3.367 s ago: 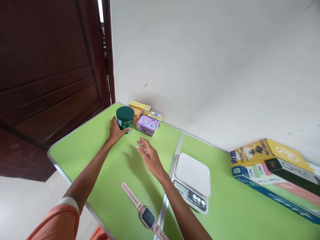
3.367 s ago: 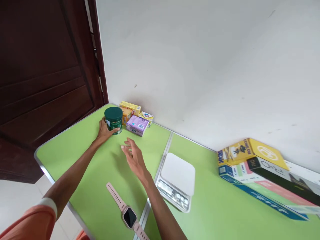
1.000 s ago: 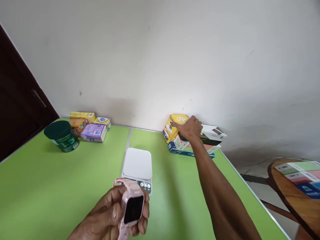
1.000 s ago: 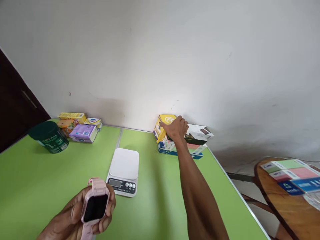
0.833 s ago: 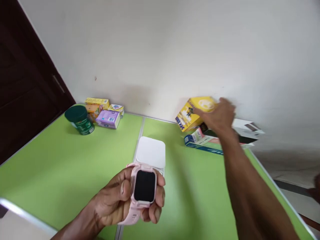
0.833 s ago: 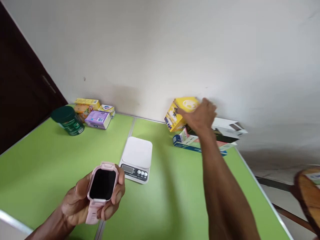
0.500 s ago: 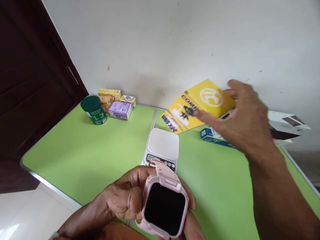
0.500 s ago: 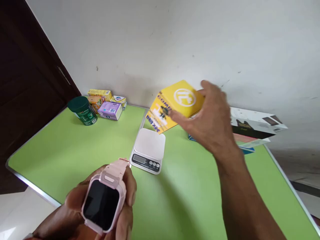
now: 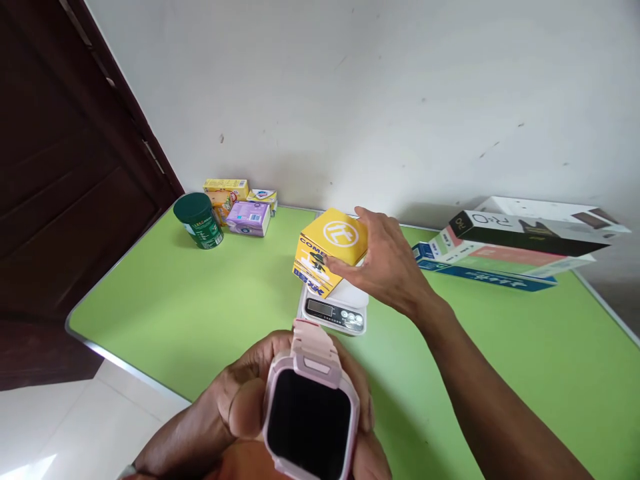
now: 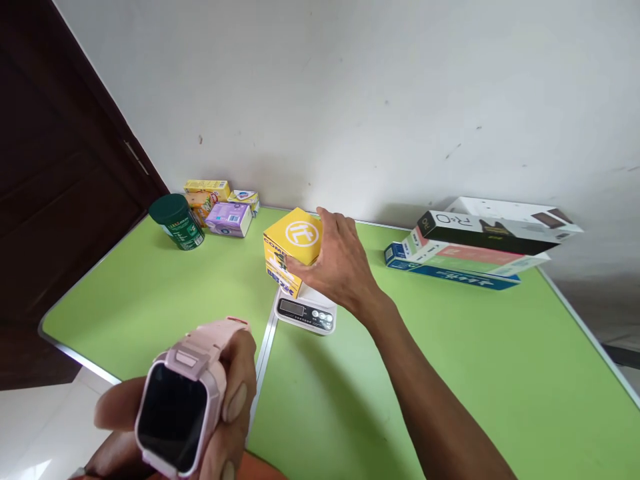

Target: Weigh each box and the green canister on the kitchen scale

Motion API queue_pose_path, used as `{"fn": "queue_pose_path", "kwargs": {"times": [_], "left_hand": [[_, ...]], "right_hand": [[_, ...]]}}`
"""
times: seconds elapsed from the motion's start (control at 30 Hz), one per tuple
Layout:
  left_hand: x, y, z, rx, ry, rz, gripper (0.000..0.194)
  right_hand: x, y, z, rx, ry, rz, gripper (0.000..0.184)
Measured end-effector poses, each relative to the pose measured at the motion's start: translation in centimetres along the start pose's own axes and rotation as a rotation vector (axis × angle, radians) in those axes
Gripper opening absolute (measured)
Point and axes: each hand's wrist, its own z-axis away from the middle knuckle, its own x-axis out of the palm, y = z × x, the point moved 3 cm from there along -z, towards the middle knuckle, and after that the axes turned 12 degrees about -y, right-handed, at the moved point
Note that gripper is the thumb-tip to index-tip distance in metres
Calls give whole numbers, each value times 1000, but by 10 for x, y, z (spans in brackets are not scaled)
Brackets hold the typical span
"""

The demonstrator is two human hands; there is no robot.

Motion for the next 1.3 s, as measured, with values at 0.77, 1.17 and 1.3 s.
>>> {"fn": "queue_pose_path", "kwargs": {"times": [0.77,1.17,1.3], "left_hand": [[3,-8,-28,83,-258,217,52],[19,-3,-42,-15,-258,-54,74],[13,-10,-34,78,-181,-87,79]], "right_hand": [[-16,87,123,362,530,-271,48],[22,63,71,-22,288,-284,80],[17,31,31,-107,151,-68,116]]}}
